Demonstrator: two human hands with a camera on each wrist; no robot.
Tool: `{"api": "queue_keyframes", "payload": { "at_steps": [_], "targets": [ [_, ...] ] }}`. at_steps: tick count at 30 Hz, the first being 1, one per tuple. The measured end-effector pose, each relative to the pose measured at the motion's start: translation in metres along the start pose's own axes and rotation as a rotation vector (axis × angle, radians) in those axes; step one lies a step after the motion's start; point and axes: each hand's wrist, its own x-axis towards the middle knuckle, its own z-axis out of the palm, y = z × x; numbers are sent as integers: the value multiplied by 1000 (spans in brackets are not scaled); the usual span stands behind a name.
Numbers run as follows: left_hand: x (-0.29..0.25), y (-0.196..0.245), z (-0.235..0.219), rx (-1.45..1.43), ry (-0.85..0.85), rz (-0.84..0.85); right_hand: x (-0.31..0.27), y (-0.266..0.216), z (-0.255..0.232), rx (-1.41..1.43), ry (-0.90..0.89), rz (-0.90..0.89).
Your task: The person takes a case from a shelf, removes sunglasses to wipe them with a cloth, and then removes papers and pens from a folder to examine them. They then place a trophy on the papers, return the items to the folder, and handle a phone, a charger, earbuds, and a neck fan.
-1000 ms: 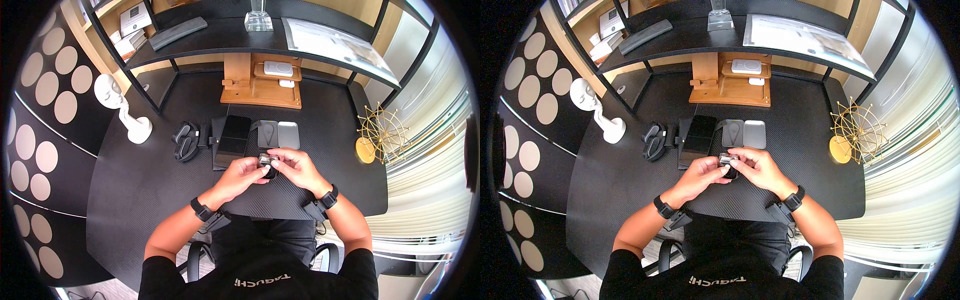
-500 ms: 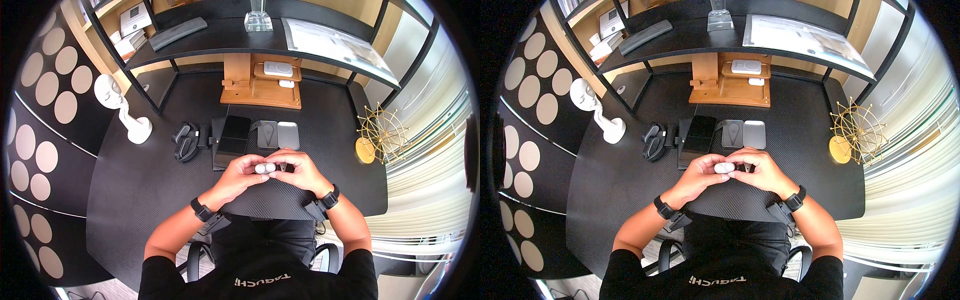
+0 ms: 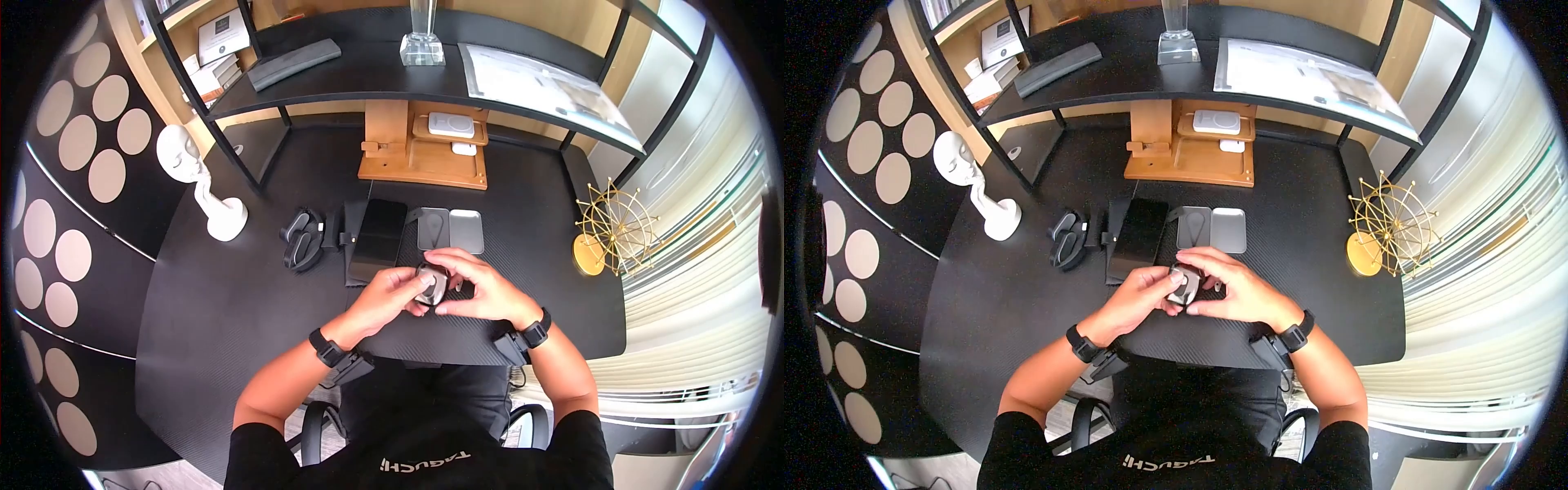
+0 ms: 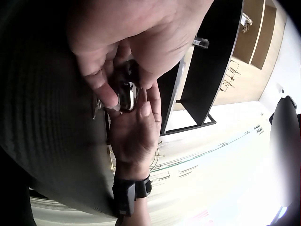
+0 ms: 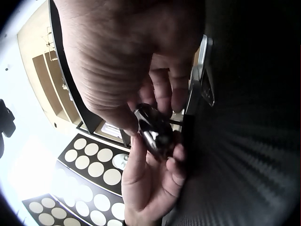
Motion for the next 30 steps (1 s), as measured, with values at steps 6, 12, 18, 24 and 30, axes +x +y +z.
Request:
{"api": "queue_keyframes", "payload": {
  "at_steps": [6, 12, 18, 24, 30],
  "targets": [
    [-1, -1, 3, 99, 7, 34, 6, -27, 3, -318, -85, -73],
    [-4, 5, 1, 163, -73, -13, 11, -39, -7, -287, -246, -80],
    [-4, 5, 0, 75, -91, -17, 23, -59, -22, -406, -321, -12],
    [0, 1, -5, -63, -63, -23, 56, -24, -77, -691, 111, -57],
    [4, -5, -10, -117, -56, 0, 99, 47, -120, -823, 256, 144]
  ]
}}
